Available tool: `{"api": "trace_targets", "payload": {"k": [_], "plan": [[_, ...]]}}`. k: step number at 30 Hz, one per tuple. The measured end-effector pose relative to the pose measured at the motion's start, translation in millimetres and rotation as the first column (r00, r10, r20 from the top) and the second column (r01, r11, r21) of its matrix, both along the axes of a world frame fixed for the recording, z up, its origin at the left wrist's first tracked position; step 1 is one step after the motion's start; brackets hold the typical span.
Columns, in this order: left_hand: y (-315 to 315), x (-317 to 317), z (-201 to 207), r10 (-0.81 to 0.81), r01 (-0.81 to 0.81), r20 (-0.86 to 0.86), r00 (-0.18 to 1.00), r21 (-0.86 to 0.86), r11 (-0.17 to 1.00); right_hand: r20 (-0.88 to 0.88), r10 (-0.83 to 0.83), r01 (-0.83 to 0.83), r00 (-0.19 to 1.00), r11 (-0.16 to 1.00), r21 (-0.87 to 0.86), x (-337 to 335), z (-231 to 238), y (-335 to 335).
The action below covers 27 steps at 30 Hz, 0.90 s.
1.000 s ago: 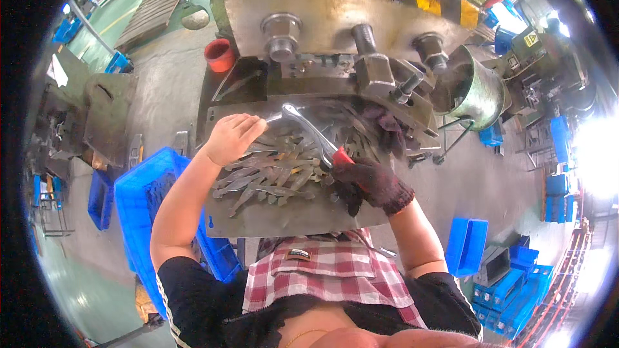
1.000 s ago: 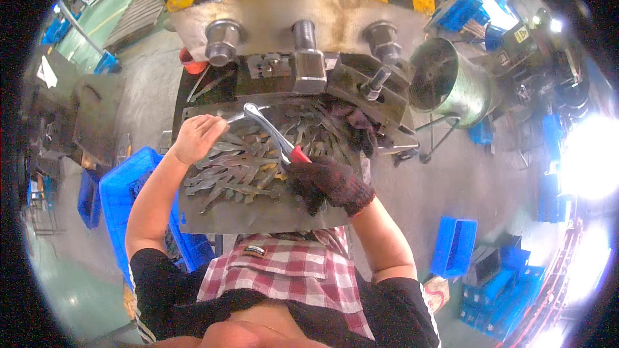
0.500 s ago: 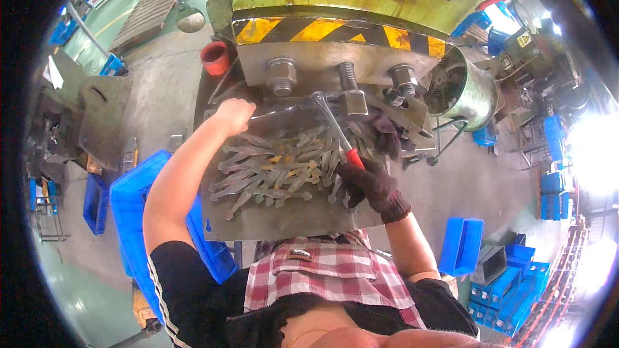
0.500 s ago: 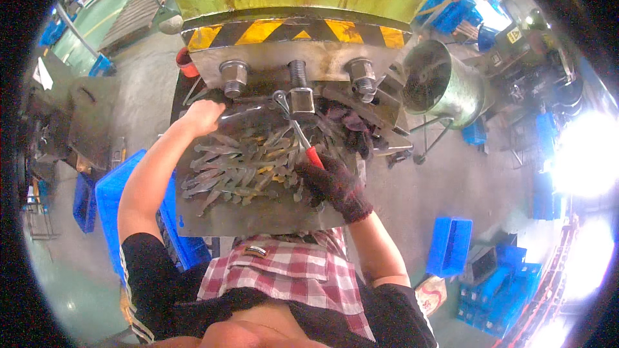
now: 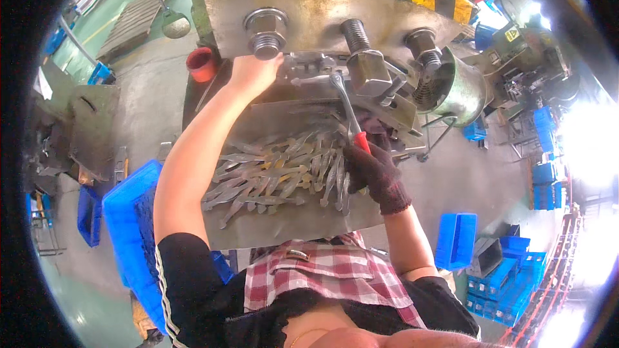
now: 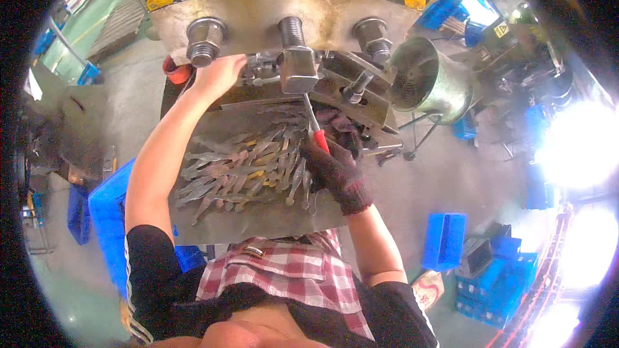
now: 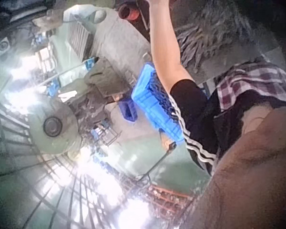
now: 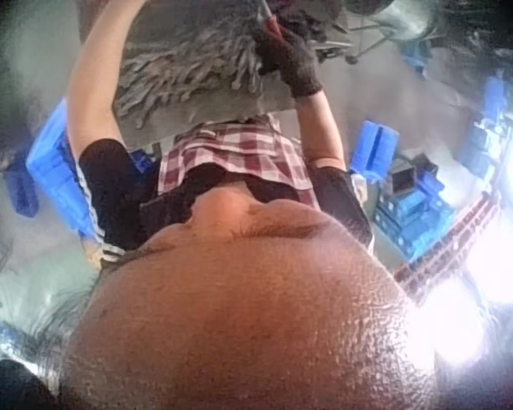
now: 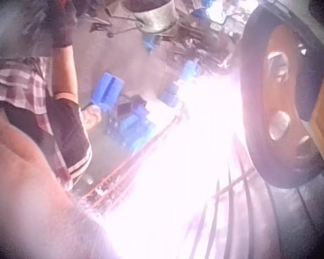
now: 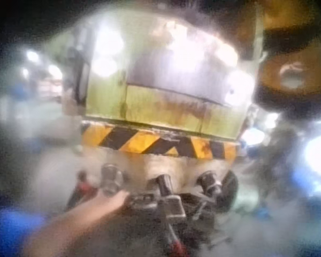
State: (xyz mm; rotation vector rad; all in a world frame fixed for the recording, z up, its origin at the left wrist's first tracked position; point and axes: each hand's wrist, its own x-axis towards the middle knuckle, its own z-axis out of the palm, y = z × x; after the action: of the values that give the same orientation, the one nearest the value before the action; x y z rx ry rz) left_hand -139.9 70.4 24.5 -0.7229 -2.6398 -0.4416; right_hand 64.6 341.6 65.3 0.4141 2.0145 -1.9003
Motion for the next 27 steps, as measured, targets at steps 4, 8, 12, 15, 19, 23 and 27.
{"api": "trace_targets", "payload": {"k": [4,8,12,15,19,23,27], "plan": [[-12,-1,23,0.373,-0.307,-0.452,0.810,0.216,0.927,-0.029,0.028,-0.025,0.999,0.996,0.083,-13,7,-7],[-55,12,16,0.449,-0.408,-0.052,0.892,0.334,0.850,-0.033,0.071,-0.062,0.997,0.971,0.232,-41,5,-23],[-74,40,7,0.460,-0.440,-0.008,0.888,0.276,0.854,-0.161,0.108,-0.048,0.981,0.940,0.339,-74,-18,-42],[-75,70,6,0.457,-0.446,0.072,0.887,0.396,0.803,-0.156,0.127,-0.061,0.980,0.926,0.373,-80,-25,-47],[-75,95,-1,0.451,-0.456,0.117,0.885,0.415,0.787,-0.072,0.169,-0.117,0.983,0.878,0.464,-75,-16,-50],[-69,113,-6,0.443,-0.489,0.212,0.871,0.439,0.753,-0.038,0.200,-0.158,0.979,0.865,0.477,-78,-17,-39],[-73,122,-33,0.316,-0.399,0.243,0.917,0.579,0.711,0.015,0.156,-0.134,0.988,0.795,0.591,-87,-35,-27]]}}
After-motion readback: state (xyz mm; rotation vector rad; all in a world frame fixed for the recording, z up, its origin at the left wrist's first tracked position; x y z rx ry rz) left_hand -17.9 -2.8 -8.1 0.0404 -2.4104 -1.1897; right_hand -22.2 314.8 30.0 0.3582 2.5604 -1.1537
